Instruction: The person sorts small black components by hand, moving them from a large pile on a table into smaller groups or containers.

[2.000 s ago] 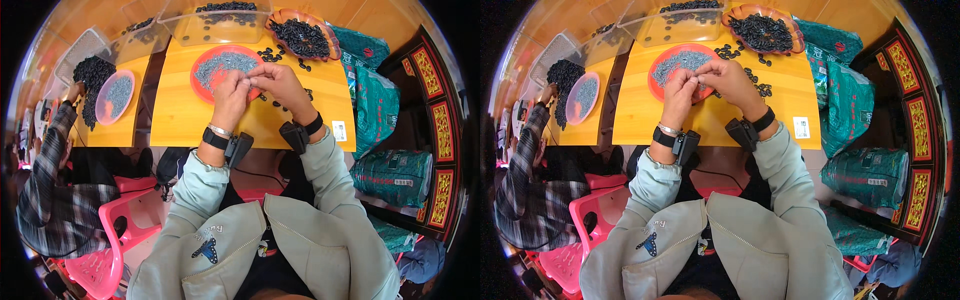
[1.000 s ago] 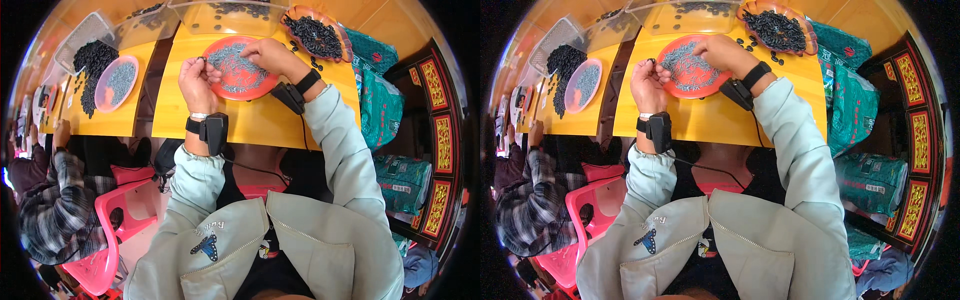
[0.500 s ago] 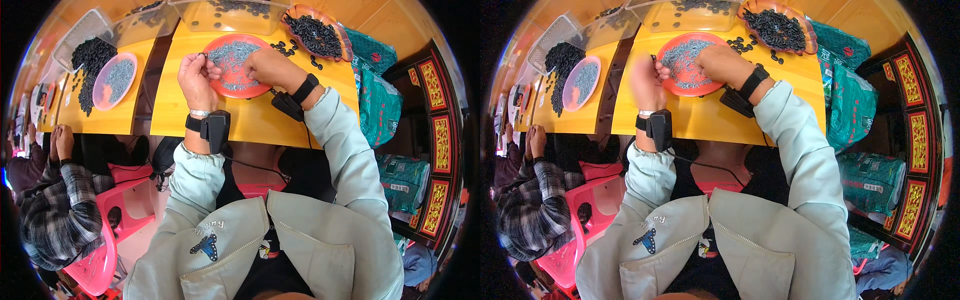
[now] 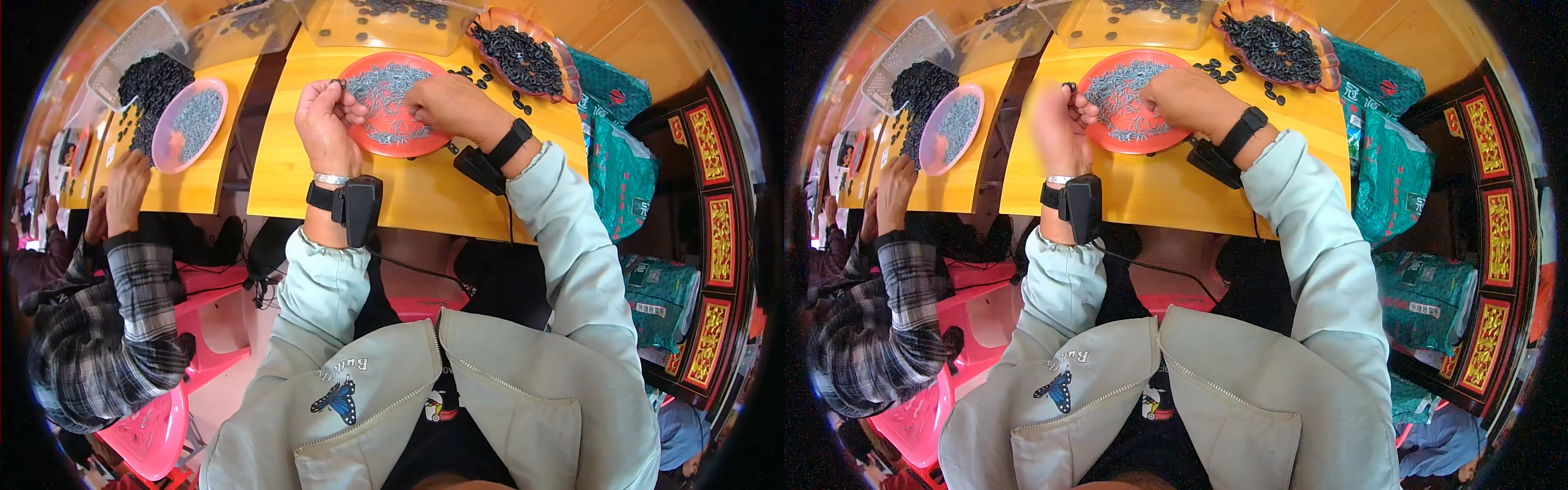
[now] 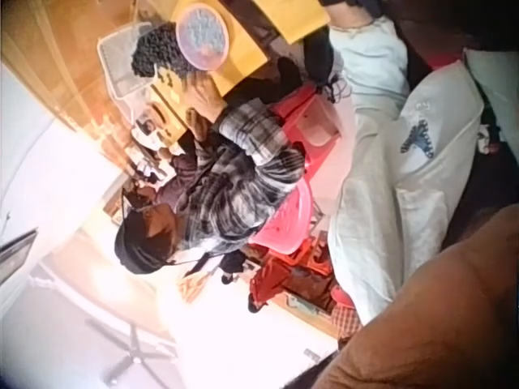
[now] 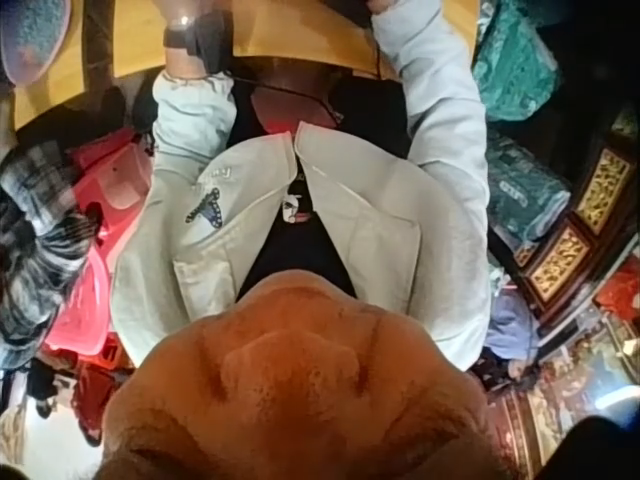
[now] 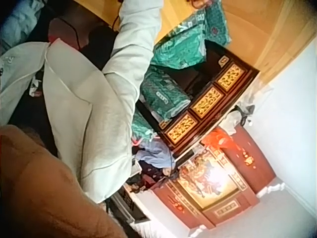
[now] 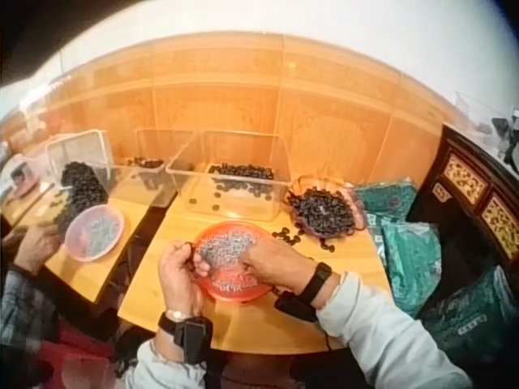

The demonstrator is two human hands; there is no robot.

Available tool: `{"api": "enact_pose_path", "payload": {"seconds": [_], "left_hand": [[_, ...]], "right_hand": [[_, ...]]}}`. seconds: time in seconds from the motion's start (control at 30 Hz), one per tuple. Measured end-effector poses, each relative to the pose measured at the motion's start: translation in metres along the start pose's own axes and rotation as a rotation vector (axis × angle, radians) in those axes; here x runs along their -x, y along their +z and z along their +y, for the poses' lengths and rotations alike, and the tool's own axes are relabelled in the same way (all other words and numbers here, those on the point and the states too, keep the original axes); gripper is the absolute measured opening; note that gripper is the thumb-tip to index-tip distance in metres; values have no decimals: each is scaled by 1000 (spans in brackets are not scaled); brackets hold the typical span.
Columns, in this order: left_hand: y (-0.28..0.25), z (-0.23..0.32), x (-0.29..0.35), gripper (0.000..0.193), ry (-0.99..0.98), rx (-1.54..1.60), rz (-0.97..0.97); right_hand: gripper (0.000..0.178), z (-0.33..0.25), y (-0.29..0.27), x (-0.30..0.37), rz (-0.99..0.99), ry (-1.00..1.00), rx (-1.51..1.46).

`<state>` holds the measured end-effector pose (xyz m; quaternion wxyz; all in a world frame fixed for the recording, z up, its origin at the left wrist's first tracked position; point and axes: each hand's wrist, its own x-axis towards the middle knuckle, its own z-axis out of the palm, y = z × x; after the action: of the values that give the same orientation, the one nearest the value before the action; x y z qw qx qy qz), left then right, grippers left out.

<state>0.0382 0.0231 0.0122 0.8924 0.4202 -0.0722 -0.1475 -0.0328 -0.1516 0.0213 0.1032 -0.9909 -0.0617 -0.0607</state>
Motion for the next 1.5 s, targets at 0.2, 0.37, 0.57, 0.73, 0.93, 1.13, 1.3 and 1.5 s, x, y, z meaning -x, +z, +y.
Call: {"api": "enact_pose_path", "payload": {"seconds": [0.2, 0.37, 0.57, 0.73, 0.93, 1.13, 1.3, 1.5], "left_hand": [[1, -1, 4, 7, -13, -24, -17], [5, 2, 7, 9, -15, -5, 2], [8, 1, 11, 9, -5, -10, -12], [10, 2, 13, 9, -25, -19, -1], [19, -8, 19, 7, -53, 16, -75], [34, -25, 36, 5, -95, 30, -181], [47, -38, 56, 5, -124, 49, -247], [47, -44, 64, 6, -149, 10, -322]], "right_hand": [[6, -9, -1, 1, 5, -133, 22], [6, -21, -6, 1, -63, -125, 201], [11, -26, 0, -3, -246, 4, 223], [14, -20, -1, 1, -99, 41, 71], [11, 0, -23, 27, 243, 235, -634], [14, -22, -29, 75, 380, 271, -1265], [16, -28, -27, 91, 416, 336, -1408], [14, -21, -16, 91, 431, 370, -1566]]}}
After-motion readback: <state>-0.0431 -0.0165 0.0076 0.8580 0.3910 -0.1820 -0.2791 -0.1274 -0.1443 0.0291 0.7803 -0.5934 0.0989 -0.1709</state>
